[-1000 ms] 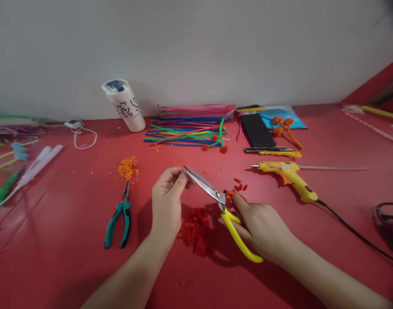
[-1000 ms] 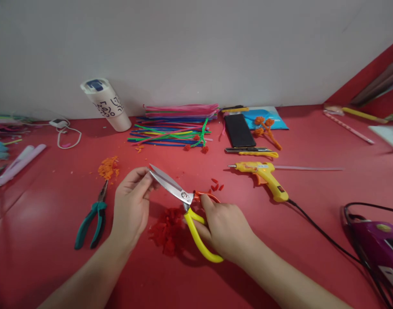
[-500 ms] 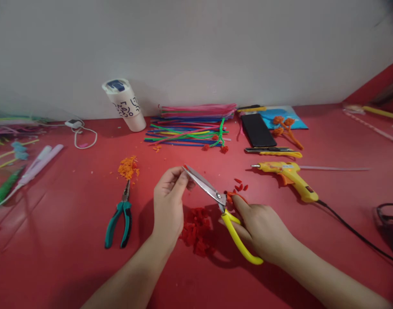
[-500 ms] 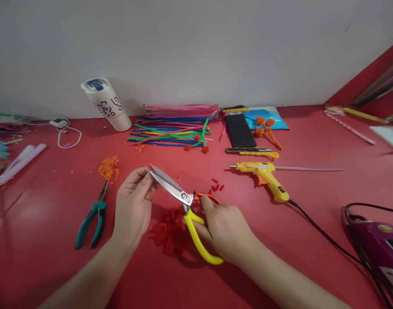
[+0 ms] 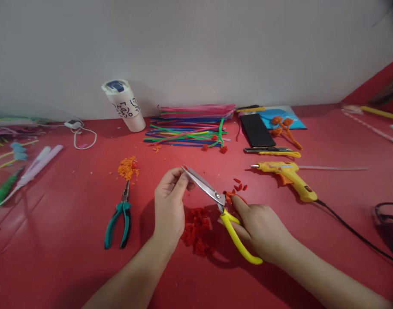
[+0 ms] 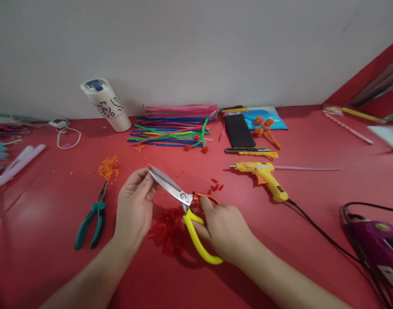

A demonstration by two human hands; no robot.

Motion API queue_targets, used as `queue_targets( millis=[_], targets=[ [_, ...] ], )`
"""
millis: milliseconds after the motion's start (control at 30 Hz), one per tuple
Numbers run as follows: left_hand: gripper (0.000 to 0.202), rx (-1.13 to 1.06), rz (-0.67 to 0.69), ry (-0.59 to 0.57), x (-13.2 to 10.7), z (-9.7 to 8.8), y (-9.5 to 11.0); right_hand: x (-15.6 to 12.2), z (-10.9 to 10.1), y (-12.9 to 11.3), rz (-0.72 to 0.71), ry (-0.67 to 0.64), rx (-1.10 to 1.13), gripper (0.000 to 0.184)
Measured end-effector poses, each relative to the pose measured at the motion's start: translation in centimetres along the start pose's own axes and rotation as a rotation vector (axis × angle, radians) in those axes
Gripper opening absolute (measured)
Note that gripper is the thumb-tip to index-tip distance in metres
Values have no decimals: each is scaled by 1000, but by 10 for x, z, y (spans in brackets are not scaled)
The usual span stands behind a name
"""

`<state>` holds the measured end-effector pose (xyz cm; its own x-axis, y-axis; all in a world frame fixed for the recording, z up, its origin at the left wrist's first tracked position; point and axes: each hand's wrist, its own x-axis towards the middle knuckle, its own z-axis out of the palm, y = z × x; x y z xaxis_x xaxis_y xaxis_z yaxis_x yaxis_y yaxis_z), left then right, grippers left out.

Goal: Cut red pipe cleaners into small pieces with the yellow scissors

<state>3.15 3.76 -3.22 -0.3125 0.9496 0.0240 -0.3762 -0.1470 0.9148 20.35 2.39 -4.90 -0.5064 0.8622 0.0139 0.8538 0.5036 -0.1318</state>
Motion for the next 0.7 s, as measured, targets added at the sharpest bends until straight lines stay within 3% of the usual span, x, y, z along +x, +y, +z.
queue_targets(
  millis=[700],
  targets=[
    [7,-8,-3,21,1,0,0,0,-1,-2,62,-40,84,35]
  ],
)
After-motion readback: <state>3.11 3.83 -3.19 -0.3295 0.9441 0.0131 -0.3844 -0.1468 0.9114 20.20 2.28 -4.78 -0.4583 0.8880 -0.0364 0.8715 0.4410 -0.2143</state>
